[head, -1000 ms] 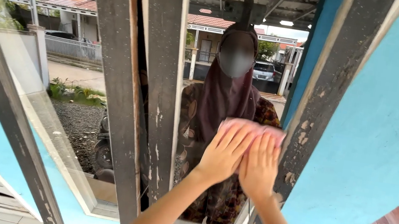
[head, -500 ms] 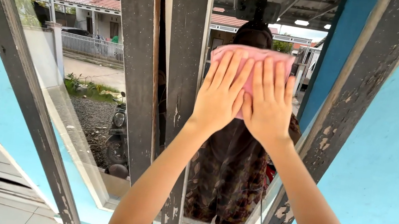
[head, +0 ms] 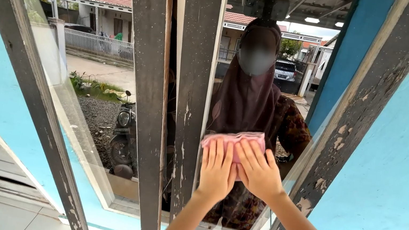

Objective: Wiping a window pane with a pink cloth.

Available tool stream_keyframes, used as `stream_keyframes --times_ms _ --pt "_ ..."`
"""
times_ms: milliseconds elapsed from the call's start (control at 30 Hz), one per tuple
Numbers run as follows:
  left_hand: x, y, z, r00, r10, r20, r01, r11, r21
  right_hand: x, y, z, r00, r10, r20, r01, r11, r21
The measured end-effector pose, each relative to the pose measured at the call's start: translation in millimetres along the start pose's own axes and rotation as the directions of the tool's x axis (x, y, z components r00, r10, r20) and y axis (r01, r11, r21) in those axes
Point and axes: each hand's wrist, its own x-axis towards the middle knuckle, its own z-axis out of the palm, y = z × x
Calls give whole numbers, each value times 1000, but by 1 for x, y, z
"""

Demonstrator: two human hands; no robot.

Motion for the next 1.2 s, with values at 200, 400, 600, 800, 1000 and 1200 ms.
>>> stream_keyframes --times_ms 200,400,600,800,1000,1200 --pt "32 1 0 1000 -12 -26 13 1000 20 59 31 -22 991 -130 29 130 991 -23" --pt "134 -1 -17 992 38 -118 -39 999 -3 114 75 -26 997 -24 75 33 992 -120" --pt "220 23 -27 967 198 -161 -225 959 -170 126 122 -47 973 198 118 -104 833 -544" --pt "218 44 -20 941 315 -121 -330 933 -144 91 116 -47 935 347 72 -264 816 -514" --pt "149 45 -17 928 363 -90 -374 903 -212 26 64 -38 870 452 197 -358 854 -378" --pt "47 39 -5 915 404 22 -391 897 -208 -58 1 -30 896 424 136 -391 895 -213"
